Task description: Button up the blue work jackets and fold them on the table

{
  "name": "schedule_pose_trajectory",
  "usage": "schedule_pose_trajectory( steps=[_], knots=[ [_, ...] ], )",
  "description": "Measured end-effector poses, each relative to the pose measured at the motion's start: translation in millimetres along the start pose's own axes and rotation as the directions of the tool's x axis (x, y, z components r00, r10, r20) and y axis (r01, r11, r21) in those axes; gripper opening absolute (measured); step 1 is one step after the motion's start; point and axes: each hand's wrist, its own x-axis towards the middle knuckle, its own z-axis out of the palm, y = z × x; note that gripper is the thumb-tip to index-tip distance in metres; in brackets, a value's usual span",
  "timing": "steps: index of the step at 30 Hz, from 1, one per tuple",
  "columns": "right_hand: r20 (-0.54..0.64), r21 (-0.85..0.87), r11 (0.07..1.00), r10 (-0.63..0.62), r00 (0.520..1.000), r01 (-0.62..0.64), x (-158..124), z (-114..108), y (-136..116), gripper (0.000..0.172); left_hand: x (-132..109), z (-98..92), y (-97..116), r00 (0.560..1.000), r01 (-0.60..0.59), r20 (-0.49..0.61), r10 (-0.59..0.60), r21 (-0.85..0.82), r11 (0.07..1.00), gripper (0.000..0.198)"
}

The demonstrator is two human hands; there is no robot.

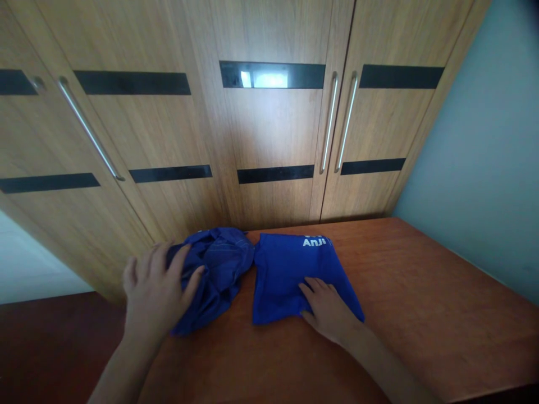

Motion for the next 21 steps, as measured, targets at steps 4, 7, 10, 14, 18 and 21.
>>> schedule_pose_trajectory(
  steps=[4,7,10,14,18,21],
  knots=[
    [-0.041,0.010,0.999,0.031,0.999,-0.031,4,-2,7,0.036,-6,49.0,8,0.958,-0.157,0.233,0.165,-0.055,0.986,0.045],
    [-0.087,0.223,0.971,0.112,0.990,-0.090,5,-2,26,0.032,-20,86.6,-5,0.895,-0.115,0.425,0.139,-0.083,0.990,0.045],
    [-0.195,0.627,0.779,0.184,0.963,-0.022,1,-11,40,0.024,-30,98.8,-12,0.880,-0.093,0.459,0.124,-0.090,0.992,0.047],
    [-0.086,0.982,0.187,0.401,0.912,0.010,-2,-44,39,0.022,-33,77.6,5,0.919,-0.125,0.367,0.144,-0.074,0.989,0.046],
    [-0.021,0.997,-0.053,0.573,0.819,0.063,2,-85,33,0.014,-41,48.2,48,0.928,-0.058,0.317,0.194,-0.392,0.918,0.050],
    [-0.126,0.991,0.049,0.610,0.782,0.122,4,-105,33,0.017,-51,40.7,80,0.899,0.150,0.407,0.161,-0.633,0.759,0.061]
  ],
)
